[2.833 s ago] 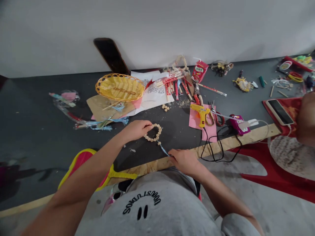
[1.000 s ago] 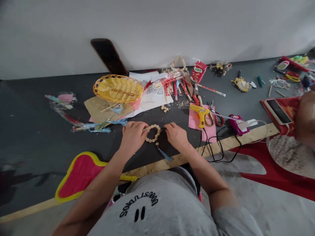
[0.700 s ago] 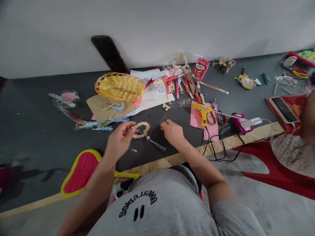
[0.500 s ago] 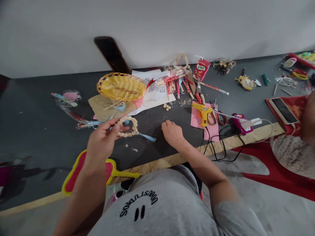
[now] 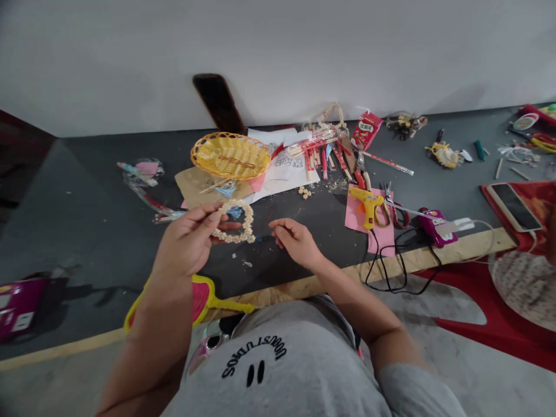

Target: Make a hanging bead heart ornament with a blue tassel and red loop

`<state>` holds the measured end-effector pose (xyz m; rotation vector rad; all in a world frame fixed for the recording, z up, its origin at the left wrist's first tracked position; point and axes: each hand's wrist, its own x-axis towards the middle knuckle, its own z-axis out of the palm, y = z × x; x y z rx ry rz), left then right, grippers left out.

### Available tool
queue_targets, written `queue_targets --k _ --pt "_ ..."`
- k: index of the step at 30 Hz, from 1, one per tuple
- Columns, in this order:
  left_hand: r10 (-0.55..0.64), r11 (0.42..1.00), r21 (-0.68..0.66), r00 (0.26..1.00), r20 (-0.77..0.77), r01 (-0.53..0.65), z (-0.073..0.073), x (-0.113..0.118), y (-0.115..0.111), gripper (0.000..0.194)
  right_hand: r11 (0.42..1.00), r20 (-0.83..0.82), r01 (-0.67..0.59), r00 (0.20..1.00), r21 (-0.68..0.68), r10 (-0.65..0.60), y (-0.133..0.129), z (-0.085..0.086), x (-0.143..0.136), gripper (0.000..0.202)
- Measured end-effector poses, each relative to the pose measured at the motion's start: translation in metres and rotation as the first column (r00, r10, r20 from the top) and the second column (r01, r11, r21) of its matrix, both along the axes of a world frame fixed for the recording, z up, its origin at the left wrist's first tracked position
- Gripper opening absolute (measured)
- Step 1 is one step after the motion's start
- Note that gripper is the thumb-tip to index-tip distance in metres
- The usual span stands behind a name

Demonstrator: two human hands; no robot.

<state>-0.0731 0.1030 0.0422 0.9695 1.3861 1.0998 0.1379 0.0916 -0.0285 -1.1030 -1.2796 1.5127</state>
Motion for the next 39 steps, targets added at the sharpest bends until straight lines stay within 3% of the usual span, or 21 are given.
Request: queue_targets --k 4,8,12,16,19,25,31,35,39 --pt "-0.133 0.988 0.051 0.971 -0.201 0.146 0.001 0.017 -0.002 0.055 0.997 -0.101 -0.034 0.995 -0.074 0.026 0.001 0.019 0.001 0.042" --pt "-0.192 0.968 0.099 0.937 -0.290 0.229 0.003 0.031 -0.004 0.054 0.985 -0.147 0.041 0.987 -0.170 -0.067 0.002 0.021 -0.001 0.046" --pt "-0.192 0.973 0.118 0.979 -0.065 0.198 -0.003 0.040 -0.004 0.057 0.959 -0.287 0.073 0.946 -0.273 -0.153 0.002 0.016 -0.001 0.046" --pt "-0.220 0.972 0.114 0.963 0.157 0.204 -0.015 0.046 -0.004 0.062 0.943 -0.394 0.068 0.897 -0.325 -0.201 0.001 0.018 0.000 0.044" --pt "-0.230 0.973 0.087 0.952 0.202 0.216 -0.021 0.050 -0.005 0.060 0.951 -0.339 0.118 0.916 -0.287 -0.216 0.002 0.018 0.001 0.043" --pt "-0.152 0.988 0.046 0.944 0.294 0.145 -0.018 0.056 -0.003 0.059 0.976 -0.075 0.216 0.973 -0.017 -0.217 0.003 0.009 0.006 0.037" --pt "-0.057 0.994 -0.065 0.915 0.399 0.090 -0.007 0.056 -0.002 0.055 0.934 -0.151 0.349 0.922 -0.071 -0.356 0.009 0.007 0.022 0.041" --pt "-0.066 0.993 -0.065 0.911 0.408 0.101 -0.007 0.062 -0.005 0.049 0.959 -0.055 0.284 0.958 0.025 -0.282 0.009 0.016 0.027 0.045" --pt "-0.098 0.993 -0.024 0.915 0.391 0.117 -0.013 0.067 -0.007 0.050 0.977 -0.004 0.212 0.977 0.021 -0.212 0.006 0.023 0.023 0.043"
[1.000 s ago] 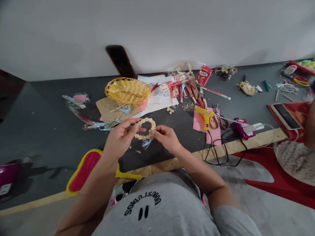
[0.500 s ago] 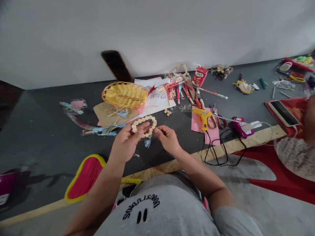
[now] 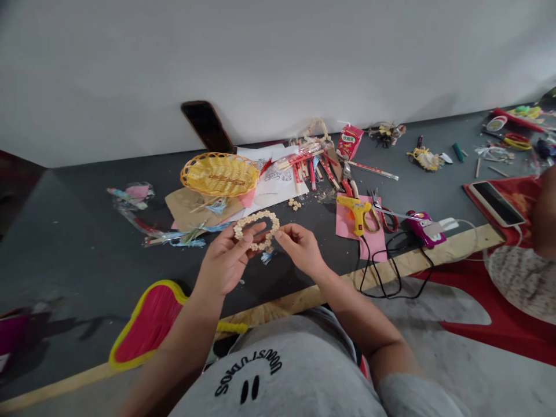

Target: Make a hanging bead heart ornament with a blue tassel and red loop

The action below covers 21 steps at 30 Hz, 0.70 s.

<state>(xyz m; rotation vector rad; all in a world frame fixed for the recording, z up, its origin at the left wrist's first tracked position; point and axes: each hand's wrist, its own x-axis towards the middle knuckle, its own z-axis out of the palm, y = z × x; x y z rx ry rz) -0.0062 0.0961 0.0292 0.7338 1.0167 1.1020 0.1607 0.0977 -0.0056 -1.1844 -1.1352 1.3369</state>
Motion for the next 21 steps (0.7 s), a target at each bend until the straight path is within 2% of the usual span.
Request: queue_targets --k 6,11,14,17,19,21 --pt "-0.037 0.998 0.047 0.997 -0.061 0.040 -0.009 0.000 -0.003 0.052 0.998 0.115 0.018 0.993 0.056 -0.025 -0.001 -0.005 0.000 0.037" --pt "0.008 1.000 -0.005 1.000 -0.014 -0.008 -0.005 -0.001 -0.001 0.050 0.998 0.126 0.034 0.991 0.059 -0.041 -0.002 -0.009 0.006 0.026" --pt "0.064 0.997 -0.051 0.998 0.027 -0.063 -0.002 -0.005 0.002 0.049 0.988 0.039 0.153 0.987 0.027 -0.154 0.002 -0.014 0.014 0.025" --pt "0.093 0.995 -0.051 0.995 0.035 -0.091 -0.001 -0.011 0.004 0.049 0.956 -0.104 0.292 0.950 -0.027 -0.293 0.008 -0.018 0.025 0.028" --pt "0.090 0.995 -0.036 0.995 0.036 -0.089 -0.002 -0.013 0.005 0.048 0.943 -0.155 0.331 0.931 -0.030 -0.332 0.010 -0.017 0.029 0.029" --pt "0.076 0.997 -0.023 0.996 0.041 -0.075 -0.003 -0.012 0.005 0.047 0.940 -0.117 0.339 0.935 0.031 -0.334 0.008 -0.012 0.031 0.032"
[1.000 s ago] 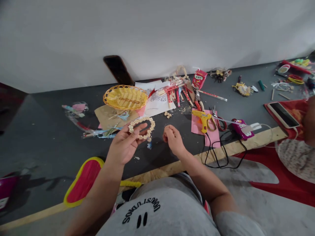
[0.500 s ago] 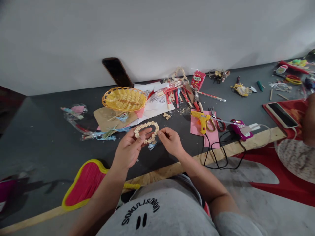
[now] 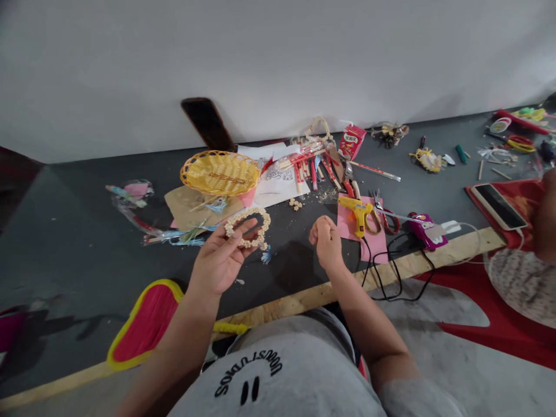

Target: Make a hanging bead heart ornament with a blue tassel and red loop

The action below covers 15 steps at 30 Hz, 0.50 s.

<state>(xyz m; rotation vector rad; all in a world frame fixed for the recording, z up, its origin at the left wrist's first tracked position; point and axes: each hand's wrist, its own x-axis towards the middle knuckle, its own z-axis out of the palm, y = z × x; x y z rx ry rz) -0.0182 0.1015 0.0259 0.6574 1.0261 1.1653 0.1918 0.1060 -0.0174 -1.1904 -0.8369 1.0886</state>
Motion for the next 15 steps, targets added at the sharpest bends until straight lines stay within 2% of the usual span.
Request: queue_targets --k 3,6,8,11,15 --pt "-0.020 1.000 -0.003 1.000 0.004 0.020 -0.003 0.004 0.000 0.045 0.993 0.317 -0.081 0.947 0.087 0.050 -0.007 0.012 -0.004 0.032" --pt "-0.020 1.000 0.004 1.000 -0.013 0.020 -0.010 0.009 -0.002 0.045 0.940 0.643 -0.284 0.759 0.188 0.100 -0.012 0.024 -0.014 0.021" --pt "-0.037 0.999 0.028 0.998 -0.050 0.039 -0.015 0.011 -0.003 0.048 0.894 0.782 -0.398 0.616 0.204 0.096 -0.014 0.028 -0.021 0.023" --pt "-0.094 0.992 0.069 0.985 -0.143 0.105 -0.022 0.012 -0.006 0.052 0.883 0.880 -0.468 0.436 0.044 0.187 -0.015 0.032 -0.029 0.030" --pt "-0.099 0.977 0.142 0.932 -0.349 0.157 -0.023 0.010 -0.009 0.049 0.862 0.887 -0.475 0.305 -0.174 0.347 -0.017 0.035 -0.035 0.032"
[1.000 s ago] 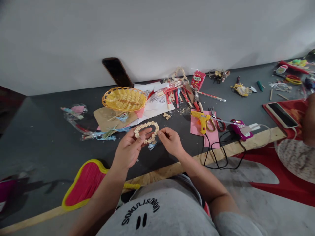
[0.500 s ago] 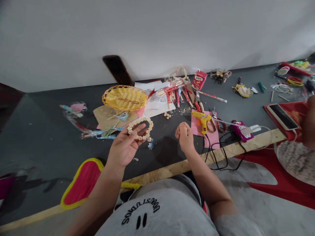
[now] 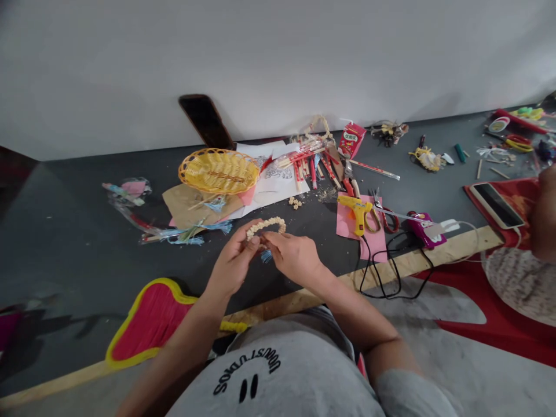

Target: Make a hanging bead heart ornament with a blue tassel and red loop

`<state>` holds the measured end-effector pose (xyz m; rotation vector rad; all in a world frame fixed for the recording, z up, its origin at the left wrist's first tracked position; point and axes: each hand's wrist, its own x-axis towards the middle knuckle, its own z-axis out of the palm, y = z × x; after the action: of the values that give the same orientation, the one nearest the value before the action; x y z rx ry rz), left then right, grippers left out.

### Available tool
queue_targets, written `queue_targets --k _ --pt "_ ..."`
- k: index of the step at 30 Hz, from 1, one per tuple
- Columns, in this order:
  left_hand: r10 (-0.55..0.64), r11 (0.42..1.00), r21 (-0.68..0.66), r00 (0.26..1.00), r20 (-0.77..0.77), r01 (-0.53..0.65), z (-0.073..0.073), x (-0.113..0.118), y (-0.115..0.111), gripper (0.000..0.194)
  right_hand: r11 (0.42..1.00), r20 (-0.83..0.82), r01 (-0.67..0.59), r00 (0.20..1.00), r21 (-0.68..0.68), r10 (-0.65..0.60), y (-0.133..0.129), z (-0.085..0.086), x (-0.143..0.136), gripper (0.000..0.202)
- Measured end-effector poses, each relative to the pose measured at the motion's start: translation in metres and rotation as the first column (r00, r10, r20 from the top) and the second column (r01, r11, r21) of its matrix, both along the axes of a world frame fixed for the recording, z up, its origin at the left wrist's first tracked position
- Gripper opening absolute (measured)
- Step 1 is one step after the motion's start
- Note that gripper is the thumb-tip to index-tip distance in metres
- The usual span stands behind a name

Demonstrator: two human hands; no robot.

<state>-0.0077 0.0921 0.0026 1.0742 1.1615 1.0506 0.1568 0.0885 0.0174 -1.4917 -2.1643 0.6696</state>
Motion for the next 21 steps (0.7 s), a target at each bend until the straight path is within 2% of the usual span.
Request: queue_targets --k 5,11,14,17,21 --pt "-0.027 0.971 0.220 0.965 -0.262 0.087 0.004 0.000 -0.001 0.036 0.995 0.201 0.020 0.980 -0.094 -0.001 -0.001 0.003 -0.003 0.027" --pt "-0.118 0.939 0.257 0.918 -0.377 0.227 0.002 -0.001 0.000 0.042 0.994 0.235 0.027 0.972 -0.102 -0.002 -0.001 0.001 -0.002 0.024" --pt "-0.124 0.939 0.258 0.922 -0.367 0.229 0.000 -0.002 0.000 0.043 0.996 0.231 0.040 0.973 -0.082 -0.020 -0.003 -0.002 -0.004 0.024" --pt "-0.100 0.953 0.244 0.946 -0.309 0.180 -0.002 -0.001 -0.001 0.043 0.998 0.203 0.063 0.978 -0.030 -0.055 -0.005 -0.008 -0.005 0.024" --pt "-0.102 0.992 0.065 0.991 -0.087 0.108 -0.003 0.004 -0.002 0.050 0.997 0.069 0.071 0.995 0.028 -0.073 -0.008 -0.016 -0.004 0.024"
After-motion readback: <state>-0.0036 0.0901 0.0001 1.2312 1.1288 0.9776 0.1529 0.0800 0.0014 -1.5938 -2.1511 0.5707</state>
